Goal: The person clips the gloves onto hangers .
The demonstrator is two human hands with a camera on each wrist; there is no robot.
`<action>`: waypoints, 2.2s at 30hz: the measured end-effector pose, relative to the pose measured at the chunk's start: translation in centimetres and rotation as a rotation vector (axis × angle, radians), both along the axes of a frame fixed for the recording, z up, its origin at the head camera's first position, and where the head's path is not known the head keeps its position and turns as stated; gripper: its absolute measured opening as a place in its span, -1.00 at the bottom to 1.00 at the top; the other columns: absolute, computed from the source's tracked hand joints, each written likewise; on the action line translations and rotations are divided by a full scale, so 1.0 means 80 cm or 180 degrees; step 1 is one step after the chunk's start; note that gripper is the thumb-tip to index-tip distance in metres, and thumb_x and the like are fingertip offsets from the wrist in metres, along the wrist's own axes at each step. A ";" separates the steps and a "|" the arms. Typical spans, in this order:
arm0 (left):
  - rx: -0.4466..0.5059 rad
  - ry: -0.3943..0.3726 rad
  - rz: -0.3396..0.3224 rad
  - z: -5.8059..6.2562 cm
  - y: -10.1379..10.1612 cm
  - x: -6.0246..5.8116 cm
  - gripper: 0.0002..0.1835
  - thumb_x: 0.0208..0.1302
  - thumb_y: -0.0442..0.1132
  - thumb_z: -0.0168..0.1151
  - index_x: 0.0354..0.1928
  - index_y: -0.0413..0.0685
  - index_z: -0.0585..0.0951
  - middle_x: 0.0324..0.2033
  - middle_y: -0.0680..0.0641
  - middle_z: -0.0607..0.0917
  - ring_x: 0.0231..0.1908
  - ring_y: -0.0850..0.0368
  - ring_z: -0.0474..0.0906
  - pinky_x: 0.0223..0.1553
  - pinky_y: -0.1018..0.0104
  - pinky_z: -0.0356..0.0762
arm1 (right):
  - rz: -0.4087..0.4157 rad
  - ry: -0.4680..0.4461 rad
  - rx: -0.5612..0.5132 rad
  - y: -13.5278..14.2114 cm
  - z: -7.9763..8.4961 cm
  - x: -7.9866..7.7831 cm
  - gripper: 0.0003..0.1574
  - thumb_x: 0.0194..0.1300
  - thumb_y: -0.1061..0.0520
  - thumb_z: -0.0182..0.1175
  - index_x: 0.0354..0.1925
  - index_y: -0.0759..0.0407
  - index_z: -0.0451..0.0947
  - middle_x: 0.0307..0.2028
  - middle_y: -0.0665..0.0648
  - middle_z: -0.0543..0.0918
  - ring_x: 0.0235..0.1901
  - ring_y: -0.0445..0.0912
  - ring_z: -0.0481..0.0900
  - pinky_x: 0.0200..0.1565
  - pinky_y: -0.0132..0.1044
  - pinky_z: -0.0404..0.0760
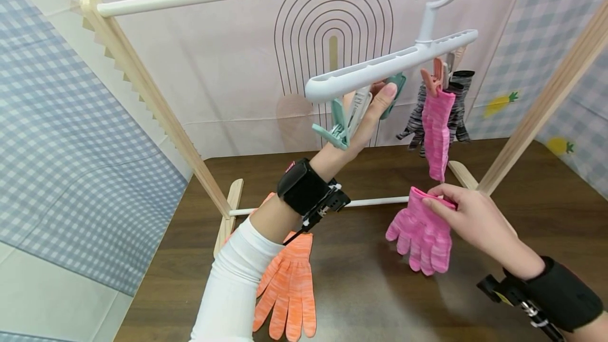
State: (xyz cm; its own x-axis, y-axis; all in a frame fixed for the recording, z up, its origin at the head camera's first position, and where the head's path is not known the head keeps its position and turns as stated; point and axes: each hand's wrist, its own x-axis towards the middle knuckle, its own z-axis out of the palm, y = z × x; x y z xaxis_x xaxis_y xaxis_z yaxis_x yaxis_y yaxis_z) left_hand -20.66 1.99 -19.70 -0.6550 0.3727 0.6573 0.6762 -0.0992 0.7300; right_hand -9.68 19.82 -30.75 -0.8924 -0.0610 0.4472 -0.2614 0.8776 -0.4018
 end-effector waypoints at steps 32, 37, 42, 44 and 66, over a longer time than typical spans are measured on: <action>0.0114 -0.0259 -0.0230 0.008 -0.005 0.013 -0.73 0.21 -0.43 -0.02 -0.05 -0.43 0.36 -0.35 -0.24 0.48 -0.40 0.39 0.30 -0.30 0.62 0.30 | 0.0254 0.0605 0.0405 -0.021 0.051 -0.017 -0.88 -0.01 0.22 0.27 -0.40 0.12 0.56 -0.78 -0.13 0.20 -0.74 -0.35 0.07 -0.64 -0.45 0.08; 0.0151 -0.0351 -0.0301 0.009 -0.005 0.014 -0.71 0.22 -0.44 -0.04 -0.03 -0.44 0.35 -0.33 -0.26 0.47 -0.39 0.39 0.30 -0.29 0.63 0.29 | 0.0272 0.0654 0.0427 -0.023 0.054 -0.019 -0.91 0.03 0.23 0.24 -0.40 0.13 0.54 -0.79 -0.13 0.17 -0.75 -0.35 0.05 -0.65 -0.45 0.06; 0.0136 -0.0431 -0.0327 0.011 -0.006 0.017 -0.72 0.23 -0.43 -0.05 -0.03 -0.44 0.35 -0.32 -0.26 0.47 -0.38 0.39 0.29 -0.29 0.63 0.29 | 0.0307 0.0729 0.0378 -0.025 0.056 -0.020 -0.93 0.04 0.25 0.22 -0.40 0.14 0.54 -0.78 -0.13 0.22 -0.75 -0.35 0.08 -0.66 -0.47 0.08; 0.0150 -0.0441 -0.0339 0.011 -0.006 0.017 -0.73 0.23 -0.43 -0.05 -0.04 -0.45 0.36 -0.34 -0.25 0.47 -0.39 0.38 0.29 -0.30 0.63 0.29 | 0.0328 0.0770 0.0343 -0.026 0.057 -0.022 -0.91 0.03 0.26 0.23 -0.41 0.15 0.54 -0.77 -0.12 0.27 -0.75 -0.35 0.10 -0.67 -0.48 0.09; 0.0148 -0.0627 -0.0260 0.010 -0.002 0.014 -0.81 0.23 -0.39 -0.02 -0.16 -0.40 0.41 -0.49 -0.07 0.44 -0.47 0.38 0.29 -0.38 0.62 0.30 | 0.0271 0.1177 -0.0024 -0.039 0.079 -0.037 -0.91 -0.04 0.30 0.29 -0.45 0.24 0.59 -0.73 0.02 0.50 -0.77 -0.42 0.12 -0.70 -0.54 0.12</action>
